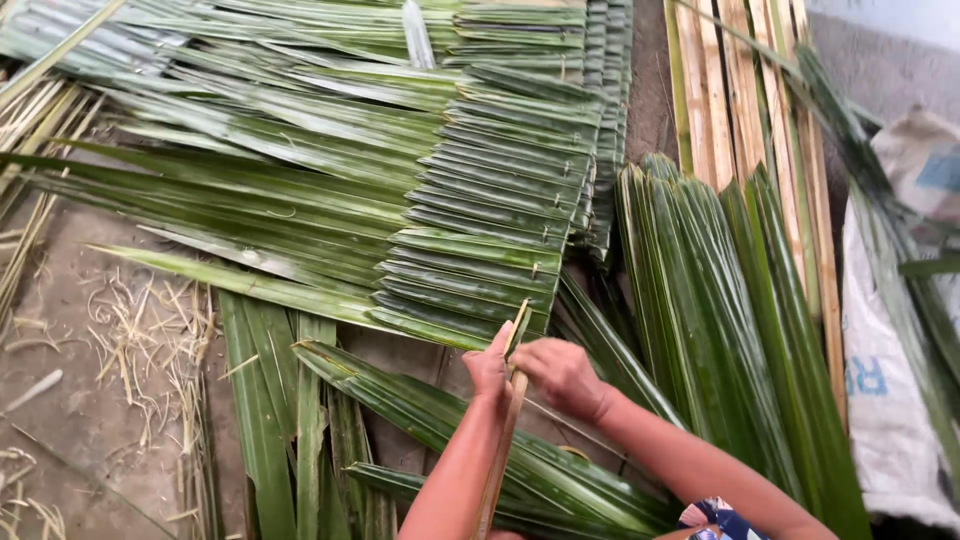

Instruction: Weaving and pinning palm leaves onto a wooden rod to create a thatched roof panel

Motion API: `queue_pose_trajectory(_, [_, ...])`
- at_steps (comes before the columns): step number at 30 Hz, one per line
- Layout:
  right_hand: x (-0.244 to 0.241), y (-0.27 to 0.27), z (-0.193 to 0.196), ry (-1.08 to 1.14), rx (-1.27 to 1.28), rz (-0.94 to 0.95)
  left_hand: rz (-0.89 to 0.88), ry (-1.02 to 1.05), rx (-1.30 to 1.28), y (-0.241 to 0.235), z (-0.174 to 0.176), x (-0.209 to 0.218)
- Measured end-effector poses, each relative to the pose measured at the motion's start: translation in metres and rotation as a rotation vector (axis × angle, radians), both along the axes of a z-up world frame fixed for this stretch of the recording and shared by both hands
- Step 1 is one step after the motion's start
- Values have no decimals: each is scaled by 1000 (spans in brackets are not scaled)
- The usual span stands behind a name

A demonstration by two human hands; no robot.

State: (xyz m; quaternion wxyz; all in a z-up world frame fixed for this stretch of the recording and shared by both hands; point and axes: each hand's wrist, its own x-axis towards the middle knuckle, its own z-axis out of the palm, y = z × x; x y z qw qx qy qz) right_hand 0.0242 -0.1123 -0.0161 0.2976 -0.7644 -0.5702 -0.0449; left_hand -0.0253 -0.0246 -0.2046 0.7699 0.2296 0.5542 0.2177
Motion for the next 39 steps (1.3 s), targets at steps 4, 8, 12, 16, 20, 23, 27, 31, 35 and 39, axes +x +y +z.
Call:
queue_pose_trajectory(4, [-13, 5, 24, -94, 9, 62, -16, 34, 23, -5, -23, 1])
queue_pose_trajectory(8, [-36, 16, 86, -19, 13, 281, -190, 239, 289, 2, 15, 4])
queue_pose_trajectory(12, [-44, 7, 171, -23, 45, 379, -86, 94, 176, 9, 49, 6])
queue_pose_trajectory(16, [-45, -42, 273, 85, -14, 173, 7, -25, -59, 13, 88, 0])
queue_pose_trajectory(20, [-3, 15, 230, 164, 400, -30, -72, 13, 39, 9, 79, -9])
queue_pose_trajectory(23, [59, 39, 177, 407, 548, -284, -54, 26, -124, 5, 45, -13])
queue_pose_trajectory(27, [89, 65, 117, 758, 488, -321, -4, -32, -168, 10, 36, -10])
queue_pose_trajectory(31, [86, 71, 43, 638, 177, -273, -28, -3, -230, 20, 72, -9])
queue_pose_trajectory(35, [74, 83, -15, 567, 74, -165, 37, 15, -200, 33, 38, 14])
queue_pose_trajectory(39, [64, 97, -26, 657, -2, -197, 128, 88, -83, 35, 39, 18])
